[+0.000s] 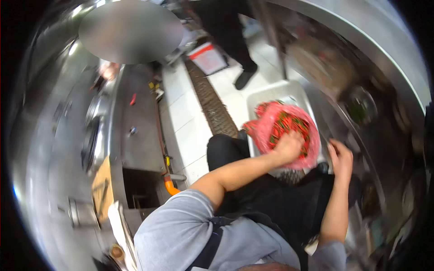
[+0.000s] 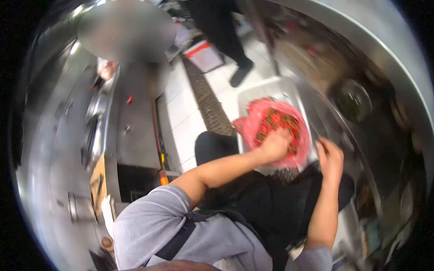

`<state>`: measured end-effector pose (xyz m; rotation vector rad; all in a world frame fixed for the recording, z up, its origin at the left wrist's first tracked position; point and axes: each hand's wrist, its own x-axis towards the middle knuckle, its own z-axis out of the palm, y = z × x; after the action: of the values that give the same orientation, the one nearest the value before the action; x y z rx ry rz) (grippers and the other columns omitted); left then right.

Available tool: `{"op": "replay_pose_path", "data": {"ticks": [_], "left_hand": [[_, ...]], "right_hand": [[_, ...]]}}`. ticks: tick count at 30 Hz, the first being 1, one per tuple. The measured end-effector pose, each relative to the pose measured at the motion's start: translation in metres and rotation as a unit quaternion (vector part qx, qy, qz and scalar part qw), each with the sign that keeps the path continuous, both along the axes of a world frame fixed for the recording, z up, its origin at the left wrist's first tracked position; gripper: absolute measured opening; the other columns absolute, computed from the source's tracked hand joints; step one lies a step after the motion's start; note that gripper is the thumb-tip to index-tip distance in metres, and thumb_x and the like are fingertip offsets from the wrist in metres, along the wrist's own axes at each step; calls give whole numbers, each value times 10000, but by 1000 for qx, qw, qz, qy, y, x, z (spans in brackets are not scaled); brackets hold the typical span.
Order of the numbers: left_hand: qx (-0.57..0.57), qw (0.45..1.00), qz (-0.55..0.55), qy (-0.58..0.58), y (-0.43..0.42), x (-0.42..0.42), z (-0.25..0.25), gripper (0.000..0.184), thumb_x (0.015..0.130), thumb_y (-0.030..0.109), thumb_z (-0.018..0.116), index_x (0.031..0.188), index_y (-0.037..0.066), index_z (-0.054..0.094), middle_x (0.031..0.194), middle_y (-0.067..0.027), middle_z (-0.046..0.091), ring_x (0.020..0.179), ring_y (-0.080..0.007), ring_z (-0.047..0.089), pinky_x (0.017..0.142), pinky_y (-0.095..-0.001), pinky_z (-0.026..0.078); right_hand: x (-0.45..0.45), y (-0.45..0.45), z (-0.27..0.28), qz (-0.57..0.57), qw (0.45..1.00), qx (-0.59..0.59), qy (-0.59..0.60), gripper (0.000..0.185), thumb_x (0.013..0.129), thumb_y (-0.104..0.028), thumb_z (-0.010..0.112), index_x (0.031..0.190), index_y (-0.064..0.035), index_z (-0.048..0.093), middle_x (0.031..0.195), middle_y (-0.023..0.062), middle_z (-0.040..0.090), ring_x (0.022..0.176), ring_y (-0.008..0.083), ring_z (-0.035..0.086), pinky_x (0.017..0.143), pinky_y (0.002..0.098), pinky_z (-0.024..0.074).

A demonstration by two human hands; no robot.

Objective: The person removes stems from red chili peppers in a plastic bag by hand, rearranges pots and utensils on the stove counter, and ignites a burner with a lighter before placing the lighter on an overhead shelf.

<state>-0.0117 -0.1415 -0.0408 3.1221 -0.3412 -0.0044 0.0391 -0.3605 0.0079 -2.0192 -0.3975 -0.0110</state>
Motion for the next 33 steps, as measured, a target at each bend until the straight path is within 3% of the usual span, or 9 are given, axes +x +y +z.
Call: {"op": "replay_pose_path", "data": {"ticks": [5, 7, 11, 16, 22, 25, 27, 29, 33], "left_hand": [[-7, 1000, 17, -16, -4, -7, -5, 258, 838, 226, 533, 1019, 92, 659, 1104, -121, 561, 1032, -270, 509, 810, -421, 430], [-29, 999, 25, -8, -2, -7, -8, 289, 795, 211, 578, 1039, 73, 647, 1164, -135, 548, 1079, -282, 497, 844, -418, 421], [-135, 990, 45, 20, 3, 1, -18, 264, 798, 174, 577, 1019, 51, 653, 1090, -145, 589, 1031, -313, 540, 914, -431, 441], [-117, 992, -3, -39, 25, 5, -10, 248, 747, 93, 611, 982, 22, 645, 966, -127, 629, 996, -278, 582, 973, -394, 435], [-260, 962, 58, -56, 63, 12, 17, 243, 634, -6, 599, 875, -28, 620, 881, -231, 615, 877, -401, 612, 799, -489, 499], [-280, 952, 113, -42, 78, 12, 42, 245, 743, 98, 664, 984, 53, 655, 967, -219, 643, 870, -375, 640, 792, -448, 522], [-323, 933, 157, 6, 87, 13, 48, 244, 779, 132, 710, 1001, 50, 649, 956, -174, 665, 863, -306, 668, 783, -399, 534], [-479, 863, 159, 22, 118, 26, -10, 310, 751, 194, 755, 1011, 55, 658, 969, -179, 681, 889, -306, 666, 813, -385, 522], [-464, 875, 133, 23, 127, 17, 12, 319, 781, 154, 752, 1070, 67, 649, 936, -124, 687, 845, -216, 663, 786, -330, 527]], "right_hand": [[3, 1, -15, 11, 996, 26, 88, 272, 892, -158, 649, 1068, 49, 669, 857, 129, 695, 689, 153, 639, 631, 287, 502], [4, 0, -20, 21, 996, 13, 81, 286, 901, -165, 645, 1081, 57, 662, 845, 109, 684, 657, 123, 613, 599, 263, 488], [6, 1, -27, 22, 995, 12, 101, 283, 899, -165, 648, 1082, 52, 664, 827, 106, 681, 631, 121, 596, 596, 261, 483], [8, 4, -30, 16, 996, -26, 79, 284, 903, -158, 644, 1085, 60, 659, 847, 113, 688, 645, 123, 607, 605, 266, 493], [8, 6, -22, 25, 994, -55, 95, 286, 896, -198, 650, 1065, 31, 674, 873, 154, 701, 715, 156, 639, 674, 305, 518], [3, 10, -15, 6, 993, -97, 62, 284, 872, -213, 652, 1018, 28, 683, 954, 210, 691, 895, 314, 690, 788, 366, 514], [3, 11, -12, 10, 994, -99, 46, 278, 865, -214, 651, 1017, 16, 684, 956, 206, 687, 886, 322, 685, 790, 369, 513], [5, 10, -15, 23, 993, -114, -7, 272, 855, -213, 650, 1015, 4, 685, 954, 201, 683, 869, 337, 676, 776, 376, 515], [5, 14, -11, 9, 996, -87, 29, 268, 852, -214, 641, 1019, -9, 686, 943, 187, 686, 850, 339, 670, 756, 387, 514]]}}
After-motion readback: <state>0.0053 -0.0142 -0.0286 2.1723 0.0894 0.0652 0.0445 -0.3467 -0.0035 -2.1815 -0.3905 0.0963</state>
